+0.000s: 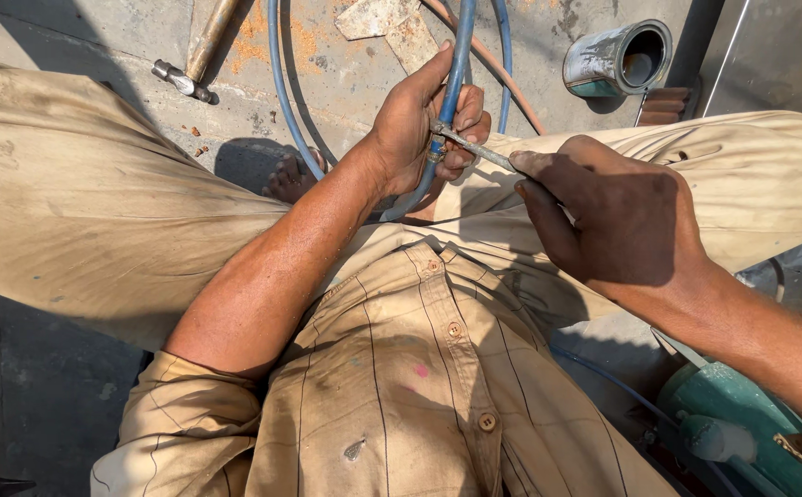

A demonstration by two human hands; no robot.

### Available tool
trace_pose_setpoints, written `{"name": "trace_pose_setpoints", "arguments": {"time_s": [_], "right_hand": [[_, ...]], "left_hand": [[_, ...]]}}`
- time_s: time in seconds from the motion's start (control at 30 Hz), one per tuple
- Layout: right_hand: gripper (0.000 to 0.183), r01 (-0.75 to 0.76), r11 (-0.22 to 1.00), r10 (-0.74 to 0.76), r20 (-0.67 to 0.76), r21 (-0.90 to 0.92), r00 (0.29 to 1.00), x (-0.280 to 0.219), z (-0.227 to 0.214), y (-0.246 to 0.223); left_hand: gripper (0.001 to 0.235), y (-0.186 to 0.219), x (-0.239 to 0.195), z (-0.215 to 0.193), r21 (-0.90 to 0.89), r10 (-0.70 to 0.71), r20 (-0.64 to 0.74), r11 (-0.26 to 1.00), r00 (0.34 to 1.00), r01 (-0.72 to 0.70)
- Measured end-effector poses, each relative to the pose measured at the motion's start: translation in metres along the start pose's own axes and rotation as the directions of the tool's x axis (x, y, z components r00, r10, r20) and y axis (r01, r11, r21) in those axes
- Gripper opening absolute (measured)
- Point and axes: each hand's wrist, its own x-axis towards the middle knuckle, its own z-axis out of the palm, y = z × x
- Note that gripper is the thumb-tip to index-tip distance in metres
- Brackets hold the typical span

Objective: The person sits on the floor and repairs a damaged section of a blue hose. They use a metal bar to scrape away rust and debris from the hose, then hammer a metal fitting onto the hose. Finally, they apply a sealant to the fitting using a small brush.

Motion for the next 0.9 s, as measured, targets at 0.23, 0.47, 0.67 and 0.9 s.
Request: {"name": "trace_pose_setpoints", "arguments": {"time_s": [0.23, 0.47, 0.67, 0.9], "right_hand": [[0.027, 0.155, 0.933, -0.119, 0.129, -0.324, 0.985, -0.002, 0.016, -0.003], [0.024, 0.05, 0.987, -0.031, 0.121, -0.155, 0.992, 0.001, 0.034, -0.009], [0.021, -0.623, 0.591, 0.454, 0.427, 0.513, 0.782, 0.014, 0.038, -0.003], [0.024, -0.214, 0.962, 0.202, 0.082, 0.168, 0.976, 0.01, 0.029, 0.003]], "left_hand": [[0.066, -0.031, 0.01, -0.007, 0.236, 0.166, -0.254, 0.966, 0.953, -0.106], [0.071, -0.045, 0.015, -0.025, 0.459, 0.458, -0.219, 0.828, 0.862, -0.323], [0.071, -0.042, 0.009, -0.028, 0.555, 0.492, -0.304, 0.788, 0.816, -0.268], [0.062, -0.026, 0.004, -0.018, 0.193, 0.234, -0.274, 0.964, 0.933, -0.185]]}}
